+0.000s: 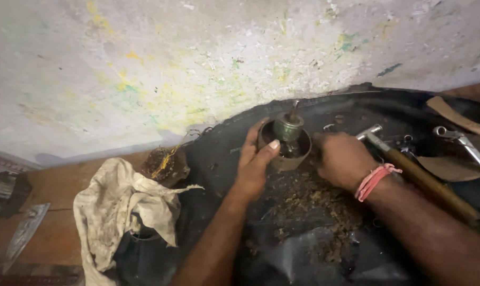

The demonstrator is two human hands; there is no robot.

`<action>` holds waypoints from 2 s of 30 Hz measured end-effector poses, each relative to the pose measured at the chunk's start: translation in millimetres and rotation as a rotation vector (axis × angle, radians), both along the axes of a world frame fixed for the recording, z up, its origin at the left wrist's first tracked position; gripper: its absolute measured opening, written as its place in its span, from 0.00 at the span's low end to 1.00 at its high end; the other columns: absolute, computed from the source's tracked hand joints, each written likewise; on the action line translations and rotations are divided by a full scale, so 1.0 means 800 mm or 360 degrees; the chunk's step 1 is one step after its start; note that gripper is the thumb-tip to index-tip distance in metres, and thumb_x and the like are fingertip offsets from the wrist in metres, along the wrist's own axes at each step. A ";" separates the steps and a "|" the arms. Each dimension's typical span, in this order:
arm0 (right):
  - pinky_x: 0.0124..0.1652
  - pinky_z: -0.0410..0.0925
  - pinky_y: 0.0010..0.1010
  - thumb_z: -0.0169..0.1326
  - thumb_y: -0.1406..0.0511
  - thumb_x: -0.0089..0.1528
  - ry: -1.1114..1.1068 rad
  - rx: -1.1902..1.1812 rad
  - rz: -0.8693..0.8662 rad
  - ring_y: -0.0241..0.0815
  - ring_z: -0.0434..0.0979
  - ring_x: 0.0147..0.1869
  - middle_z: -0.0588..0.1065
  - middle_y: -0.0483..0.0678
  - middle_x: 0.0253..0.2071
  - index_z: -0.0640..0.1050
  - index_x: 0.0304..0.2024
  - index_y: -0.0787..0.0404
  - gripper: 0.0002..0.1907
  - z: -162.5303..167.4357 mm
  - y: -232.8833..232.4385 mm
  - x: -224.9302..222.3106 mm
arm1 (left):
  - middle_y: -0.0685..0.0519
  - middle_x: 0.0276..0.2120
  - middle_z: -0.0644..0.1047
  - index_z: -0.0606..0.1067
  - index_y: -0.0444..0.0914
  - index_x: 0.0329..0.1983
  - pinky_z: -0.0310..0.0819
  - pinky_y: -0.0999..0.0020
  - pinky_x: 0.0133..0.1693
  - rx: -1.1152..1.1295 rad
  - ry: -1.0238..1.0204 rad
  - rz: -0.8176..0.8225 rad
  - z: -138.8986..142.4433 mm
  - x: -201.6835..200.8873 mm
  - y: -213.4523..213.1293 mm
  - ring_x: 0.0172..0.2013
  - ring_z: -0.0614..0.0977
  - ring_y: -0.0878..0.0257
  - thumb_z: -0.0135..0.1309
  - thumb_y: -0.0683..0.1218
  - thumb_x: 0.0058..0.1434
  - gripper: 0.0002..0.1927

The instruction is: The person uses a hammer and chisel to chip away at a cylindrical metal part, then uses a screwdriver to pry and scrape material from the same part. The person repeatedly rotates and repositions the part while working on it.

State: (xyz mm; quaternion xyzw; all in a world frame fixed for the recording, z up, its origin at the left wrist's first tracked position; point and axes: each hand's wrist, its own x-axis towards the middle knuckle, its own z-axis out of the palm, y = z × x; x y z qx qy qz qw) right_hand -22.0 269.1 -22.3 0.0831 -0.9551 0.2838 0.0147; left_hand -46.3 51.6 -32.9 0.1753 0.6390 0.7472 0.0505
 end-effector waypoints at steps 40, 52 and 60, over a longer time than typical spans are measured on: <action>0.31 0.73 0.27 0.64 0.67 0.53 0.1094 -0.0635 0.0418 0.37 0.81 0.36 0.82 0.46 0.39 0.82 0.38 0.57 0.10 0.015 -0.020 0.029 | 0.43 0.59 0.73 0.63 0.35 0.70 0.68 0.54 0.64 0.0142 0.0197 0.0047 0.010 0.000 -0.002 0.61 0.74 0.51 0.50 0.52 0.62 0.34; 0.28 0.70 0.30 0.64 0.67 0.55 0.1146 -0.0509 0.0304 0.38 0.78 0.29 0.80 0.46 0.29 0.82 0.35 0.57 0.06 -0.001 -0.028 0.030 | 0.45 0.59 0.74 0.65 0.35 0.70 0.65 0.58 0.64 0.0278 0.0088 0.0134 -0.006 -0.002 0.008 0.60 0.73 0.53 0.49 0.45 0.64 0.30; 0.27 0.70 0.27 0.63 0.70 0.57 0.1085 -0.0725 0.0204 0.36 0.78 0.29 0.80 0.47 0.32 0.82 0.38 0.62 0.07 0.032 -0.012 0.034 | 0.46 0.58 0.74 0.66 0.36 0.69 0.66 0.60 0.64 0.0266 0.0033 0.0124 -0.006 -0.002 0.009 0.59 0.74 0.55 0.50 0.44 0.61 0.30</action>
